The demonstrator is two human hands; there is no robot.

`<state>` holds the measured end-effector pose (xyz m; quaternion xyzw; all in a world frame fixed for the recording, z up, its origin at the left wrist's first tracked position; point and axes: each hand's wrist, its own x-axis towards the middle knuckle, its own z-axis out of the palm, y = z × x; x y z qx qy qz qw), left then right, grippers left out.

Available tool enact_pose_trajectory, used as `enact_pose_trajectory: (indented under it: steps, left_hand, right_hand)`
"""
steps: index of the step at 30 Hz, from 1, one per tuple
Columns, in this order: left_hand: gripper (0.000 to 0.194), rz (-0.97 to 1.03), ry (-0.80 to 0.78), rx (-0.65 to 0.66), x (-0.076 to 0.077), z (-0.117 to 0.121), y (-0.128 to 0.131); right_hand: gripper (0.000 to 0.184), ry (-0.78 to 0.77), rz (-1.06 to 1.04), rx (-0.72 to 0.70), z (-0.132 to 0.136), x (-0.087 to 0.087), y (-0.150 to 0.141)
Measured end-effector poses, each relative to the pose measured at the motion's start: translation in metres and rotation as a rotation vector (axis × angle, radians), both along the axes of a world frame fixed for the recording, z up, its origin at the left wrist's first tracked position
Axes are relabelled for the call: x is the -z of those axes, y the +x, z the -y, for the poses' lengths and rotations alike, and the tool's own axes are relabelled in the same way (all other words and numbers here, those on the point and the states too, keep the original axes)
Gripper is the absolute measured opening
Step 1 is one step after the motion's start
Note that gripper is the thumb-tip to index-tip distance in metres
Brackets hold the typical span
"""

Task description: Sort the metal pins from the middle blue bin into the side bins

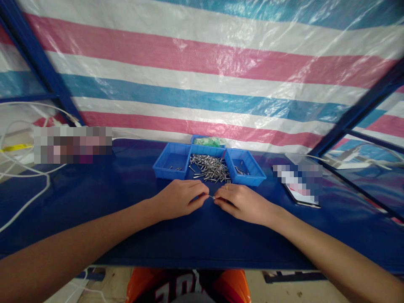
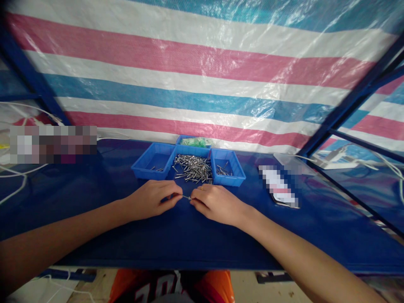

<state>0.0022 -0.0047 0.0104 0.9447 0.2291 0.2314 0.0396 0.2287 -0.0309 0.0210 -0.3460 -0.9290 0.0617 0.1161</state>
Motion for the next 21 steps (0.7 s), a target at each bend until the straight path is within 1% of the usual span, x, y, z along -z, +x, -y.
enact_pose_trajectory:
  steps: [4, 9, 14, 18, 21]
  left_hand:
    - [0.019, -0.001, 0.101, 0.071, 0.0009, 0.0021, -0.0001]
    - [0.023, 0.014, 0.183, 0.085, 0.0034, 0.0003, -0.0020]
    - [0.023, 0.049, 0.265, 0.130, 0.0042, -0.0008, -0.0002]
    - [0.023, 0.050, 0.288, 0.158, 0.0041, -0.0004, 0.0016]
    - [0.022, 0.049, 0.271, 0.117, 0.0043, -0.0005, 0.0008]
  right_hand:
    - [0.016, -0.025, 0.001, -0.015, 0.0011, 0.0007, 0.0003]
    - [0.016, -0.049, 0.012, -0.015, 0.0015, -0.0017, -0.0002]
    - [0.017, -0.031, 0.025, -0.020, 0.0015, -0.0005, -0.0015]
    - [0.018, -0.006, 0.044, -0.038, 0.0024, 0.0008, -0.0023]
    - [0.018, 0.006, 0.044, -0.027, 0.0030, -0.0001, -0.0024]
